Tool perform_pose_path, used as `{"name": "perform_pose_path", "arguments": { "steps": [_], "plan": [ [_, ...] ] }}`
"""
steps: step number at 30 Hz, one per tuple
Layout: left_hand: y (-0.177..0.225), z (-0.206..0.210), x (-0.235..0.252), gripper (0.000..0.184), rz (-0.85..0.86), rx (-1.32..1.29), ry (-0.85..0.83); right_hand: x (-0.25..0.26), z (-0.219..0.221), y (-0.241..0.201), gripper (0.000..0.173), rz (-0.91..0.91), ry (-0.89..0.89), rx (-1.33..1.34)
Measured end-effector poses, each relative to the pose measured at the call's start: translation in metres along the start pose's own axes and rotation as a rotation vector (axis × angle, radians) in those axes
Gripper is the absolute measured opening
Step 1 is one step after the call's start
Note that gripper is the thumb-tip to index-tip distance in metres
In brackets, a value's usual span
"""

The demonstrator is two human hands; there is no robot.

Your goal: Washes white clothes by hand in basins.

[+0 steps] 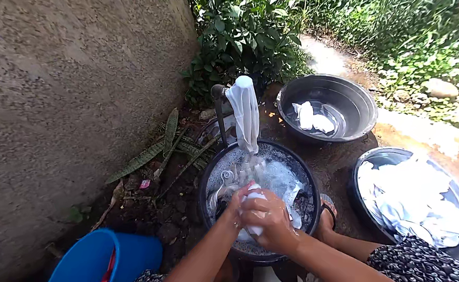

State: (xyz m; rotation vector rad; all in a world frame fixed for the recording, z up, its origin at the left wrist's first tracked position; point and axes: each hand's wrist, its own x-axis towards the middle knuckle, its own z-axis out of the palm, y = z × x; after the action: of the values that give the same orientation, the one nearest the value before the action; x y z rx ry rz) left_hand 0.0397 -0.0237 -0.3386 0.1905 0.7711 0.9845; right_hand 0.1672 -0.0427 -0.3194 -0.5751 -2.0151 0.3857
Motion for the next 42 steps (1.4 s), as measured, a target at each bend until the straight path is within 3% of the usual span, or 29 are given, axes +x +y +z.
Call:
{"name": "perform_pose_path", "arguments": {
  "steps": [4, 6, 9, 11, 14, 17, 20, 22, 24, 26, 27, 28, 30, 33, 35, 36, 38, 40, 42],
  "plan": [
    [0.039, 0.025, 0.005, 0.053, -0.368, 0.494, -0.227, 0.000, 0.004, -0.024, 0.015, -0.239, -0.155, -0.200],
    [0.045, 0.037, 0.001, 0.051, -0.465, 0.762, -0.272, -0.004, 0.012, -0.031, 0.022, -0.312, -0.221, -0.281],
    [0.040, 0.045, 0.005, 0.034, -0.417, 1.295, -0.351, -0.022, 0.026, -0.035, 0.025, -0.402, -0.371, -0.439],
    [0.029, 0.046, 0.010, 0.035, -0.362, 1.604, -0.393, -0.041, 0.039, -0.033, 0.022, -0.411, -0.458, -0.519],
    [0.002, 0.033, 0.019, 0.041, -0.362, 1.783, -0.318, -0.069, 0.054, -0.024, 0.018, -0.404, -0.654, -0.518],
    [-0.030, 0.021, 0.029, 0.047, -0.462, 1.929, -0.259, -0.102, 0.072, -0.019, 0.019, -0.230, -0.818, -0.390],
    [-0.057, 0.012, 0.042, 0.050, -0.513, 2.042, -0.238, -0.123, 0.083, -0.009, 0.028, 0.227, -1.085, -0.062],
    [-0.069, 0.005, 0.049, 0.050, -0.559, 2.048, -0.198, -0.134, 0.091, -0.004, 0.028, 0.248, -1.142, -0.009],
    [-0.071, -0.005, 0.051, 0.048, -0.601, 1.899, -0.136, -0.139, 0.087, -0.006, 0.020, 0.024, -1.010, -0.094],
    [-0.064, -0.019, 0.049, 0.036, -0.591, 1.500, -0.034, -0.124, 0.067, -0.005, 0.011, -0.133, -0.824, -0.102],
    [-0.062, -0.026, 0.046, 0.030, -0.579, 1.214, 0.003, -0.109, 0.050, -0.004, 0.008, -0.075, -0.788, -0.024],
    [-0.061, -0.032, 0.043, 0.037, -0.578, 0.950, 0.014, -0.099, 0.034, 0.000, 0.007, 0.017, -0.653, 0.041],
    [-0.057, -0.029, 0.032, 0.060, -0.557, 0.666, 0.061, -0.084, 0.006, 0.015, 0.009, 0.386, -0.268, 0.179],
    [-0.043, -0.034, 0.032, 0.089, -0.588, 0.690, 0.053, -0.046, -0.042, 0.050, 0.012, 1.166, 0.337, 0.483],
    [-0.022, -0.034, 0.025, 0.083, -0.515, 0.846, 0.053, -0.021, -0.080, 0.079, 0.015, 1.449, 0.721, 0.671],
    [-0.008, -0.034, 0.018, 0.074, -0.472, 0.914, 0.057, -0.007, -0.099, 0.092, 0.018, 1.493, 0.883, 0.756],
    [0.023, -0.034, 0.002, 0.053, -0.399, 1.009, 0.047, 0.021, -0.137, 0.120, 0.023, 1.402, 1.126, 0.873],
    [0.045, -0.033, -0.014, 0.043, -0.336, 1.051, 0.029, 0.045, -0.171, 0.156, 0.035, 1.188, 1.219, 0.944],
    [0.057, -0.036, -0.021, 0.042, -0.298, 1.091, 0.022, 0.067, -0.200, 0.198, 0.058, 1.065, 1.242, 0.951]
  ]
}}
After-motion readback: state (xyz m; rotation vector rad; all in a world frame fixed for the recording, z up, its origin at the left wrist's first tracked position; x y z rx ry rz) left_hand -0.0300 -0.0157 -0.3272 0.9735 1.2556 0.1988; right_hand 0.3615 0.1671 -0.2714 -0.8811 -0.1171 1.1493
